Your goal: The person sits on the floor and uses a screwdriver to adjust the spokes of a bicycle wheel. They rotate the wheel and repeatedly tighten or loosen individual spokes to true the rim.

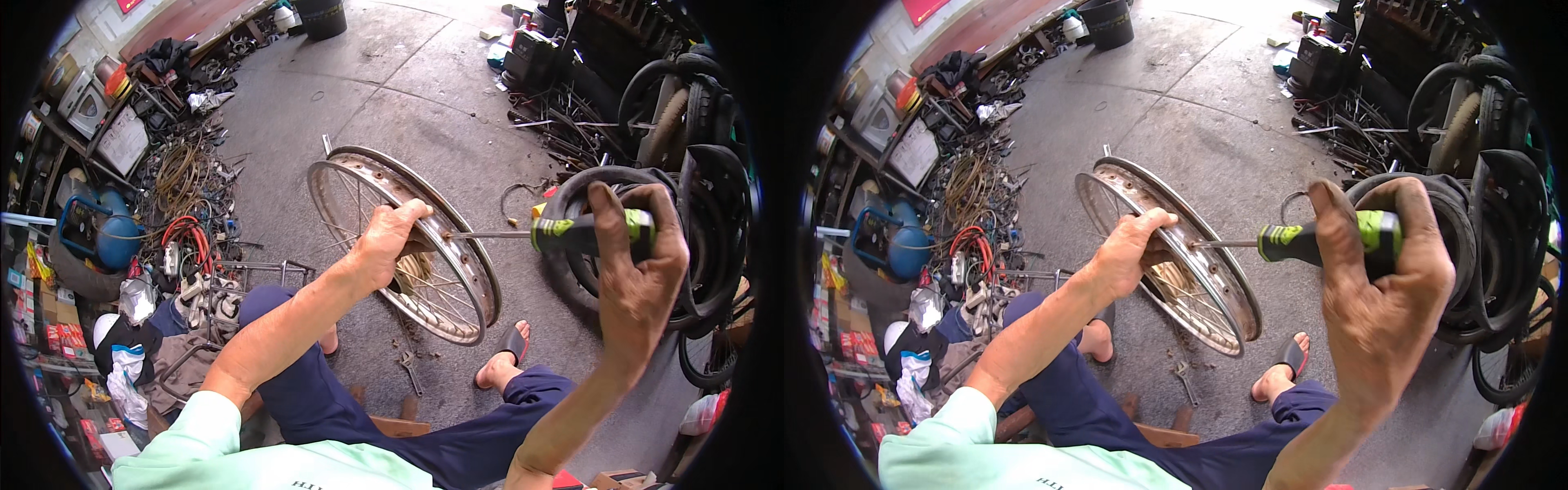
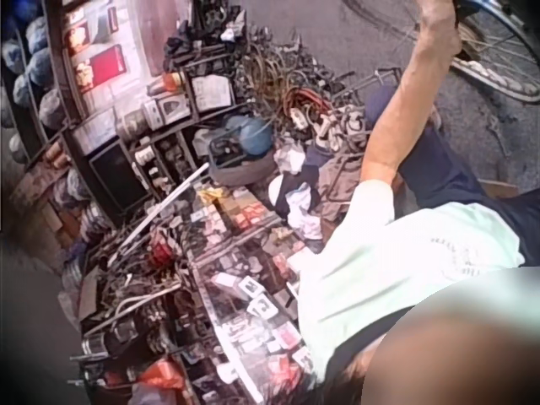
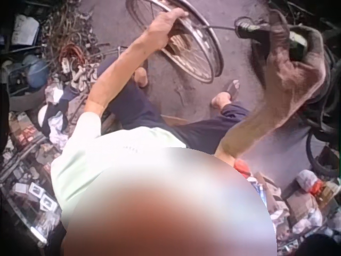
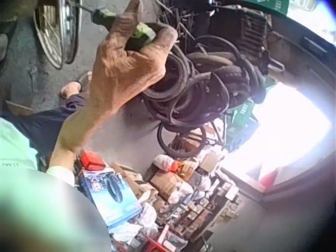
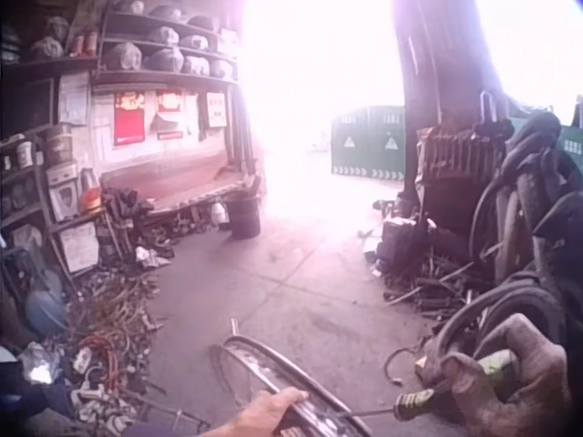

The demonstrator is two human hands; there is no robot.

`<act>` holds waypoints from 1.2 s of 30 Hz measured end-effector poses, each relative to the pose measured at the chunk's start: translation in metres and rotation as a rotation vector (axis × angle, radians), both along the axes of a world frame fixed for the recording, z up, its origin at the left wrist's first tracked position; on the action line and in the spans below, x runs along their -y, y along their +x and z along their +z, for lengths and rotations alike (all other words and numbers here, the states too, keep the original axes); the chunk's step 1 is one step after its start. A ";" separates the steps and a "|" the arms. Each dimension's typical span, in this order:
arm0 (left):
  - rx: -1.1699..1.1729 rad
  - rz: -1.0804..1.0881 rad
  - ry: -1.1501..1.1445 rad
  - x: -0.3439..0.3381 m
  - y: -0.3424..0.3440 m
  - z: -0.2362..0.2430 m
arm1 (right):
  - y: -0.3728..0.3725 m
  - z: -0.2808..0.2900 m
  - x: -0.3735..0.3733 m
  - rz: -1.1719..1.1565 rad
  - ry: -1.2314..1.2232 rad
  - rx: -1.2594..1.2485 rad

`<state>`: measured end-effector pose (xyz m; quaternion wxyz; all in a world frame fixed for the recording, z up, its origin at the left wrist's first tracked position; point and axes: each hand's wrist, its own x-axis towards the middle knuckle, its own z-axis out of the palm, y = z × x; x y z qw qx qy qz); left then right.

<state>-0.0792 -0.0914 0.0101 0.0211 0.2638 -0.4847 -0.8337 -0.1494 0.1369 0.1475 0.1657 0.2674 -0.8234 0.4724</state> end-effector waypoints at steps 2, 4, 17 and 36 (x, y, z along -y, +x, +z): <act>0.020 -0.002 -0.016 -0.003 0.003 0.002 | 0.004 0.004 -0.004 0.124 -0.004 0.031; 0.040 -0.012 -0.013 -0.001 0.008 0.001 | 0.009 0.010 -0.007 0.237 0.034 0.044; 0.018 0.193 0.125 0.029 0.042 0.007 | 0.054 0.019 0.015 0.175 0.225 -0.019; 0.023 0.031 -0.069 0.041 0.077 0.009 | 0.057 0.015 0.022 0.392 0.191 -0.126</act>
